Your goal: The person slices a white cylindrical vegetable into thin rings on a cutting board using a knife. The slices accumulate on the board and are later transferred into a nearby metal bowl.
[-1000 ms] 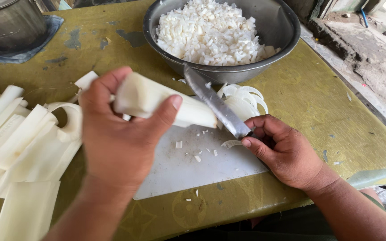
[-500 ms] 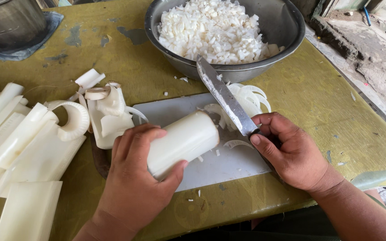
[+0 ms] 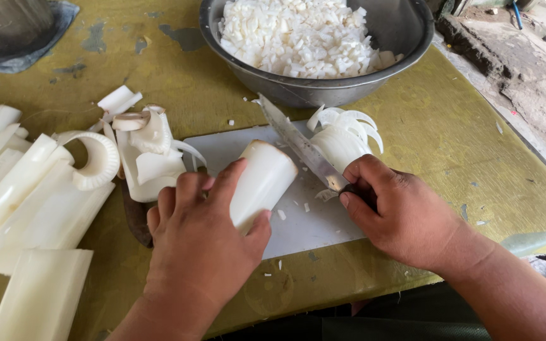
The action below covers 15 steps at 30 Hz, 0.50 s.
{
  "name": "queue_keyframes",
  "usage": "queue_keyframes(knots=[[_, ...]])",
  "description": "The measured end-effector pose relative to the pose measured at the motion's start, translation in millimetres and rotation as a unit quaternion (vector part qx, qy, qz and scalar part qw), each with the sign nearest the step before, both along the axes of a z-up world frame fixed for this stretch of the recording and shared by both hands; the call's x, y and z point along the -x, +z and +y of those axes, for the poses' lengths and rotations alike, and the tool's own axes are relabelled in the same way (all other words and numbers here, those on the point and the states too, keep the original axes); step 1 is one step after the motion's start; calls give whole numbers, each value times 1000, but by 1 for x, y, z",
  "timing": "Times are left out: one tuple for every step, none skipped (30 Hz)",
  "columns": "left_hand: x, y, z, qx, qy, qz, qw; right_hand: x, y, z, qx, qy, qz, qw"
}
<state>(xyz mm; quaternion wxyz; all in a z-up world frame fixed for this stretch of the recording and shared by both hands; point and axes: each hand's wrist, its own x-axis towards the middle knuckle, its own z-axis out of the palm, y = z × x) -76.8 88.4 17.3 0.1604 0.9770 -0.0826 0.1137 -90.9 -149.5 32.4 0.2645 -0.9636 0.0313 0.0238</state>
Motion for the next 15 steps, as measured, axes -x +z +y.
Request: queue_keyframes(knots=[[-1,0,-2,5,-10,-25,1000,1,3,3,0,5,-11,1000],[-2,-1,-4,10,-19,-50,999,4,5,7,-1,11,-21,1000],[-4,0,-5,13,-29,-77,997,5,7,10,-3,15,-33,999],[-7,0,-6,24,-35,-61,997,5,8,13,9,22,-39,999],[-10,1,-8,34,-44,-46,997,6,9,14,20,25,-44,999],[-12,2,-9,44,-54,-30,997,6,9,15,31,28,-49,998],[-14,3,-9,43,-60,-33,997,6,9,15,33,29,-50,998],[-15,4,-10,43,-66,-36,996,6,9,15,36,29,-51,998],[-16,5,-10,43,-71,-38,996,6,9,15,37,44,-66,996],[-17,4,-10,44,-67,-25,996,6,9,15,39,59,-80,994],[-16,4,-8,45,-63,-13,997,7,9,15,37,87,-110,989],[-16,4,-7,46,-59,0,997,6,9,16,36,115,-140,983],[-16,3,-6,61,-62,-14,996,6,8,16,46,103,-114,987],[-15,2,-5,75,-65,-28,995,6,8,16,56,92,-88,990],[-15,0,-5,90,-68,-41,993,6,9,17,66,80,-62,993]])
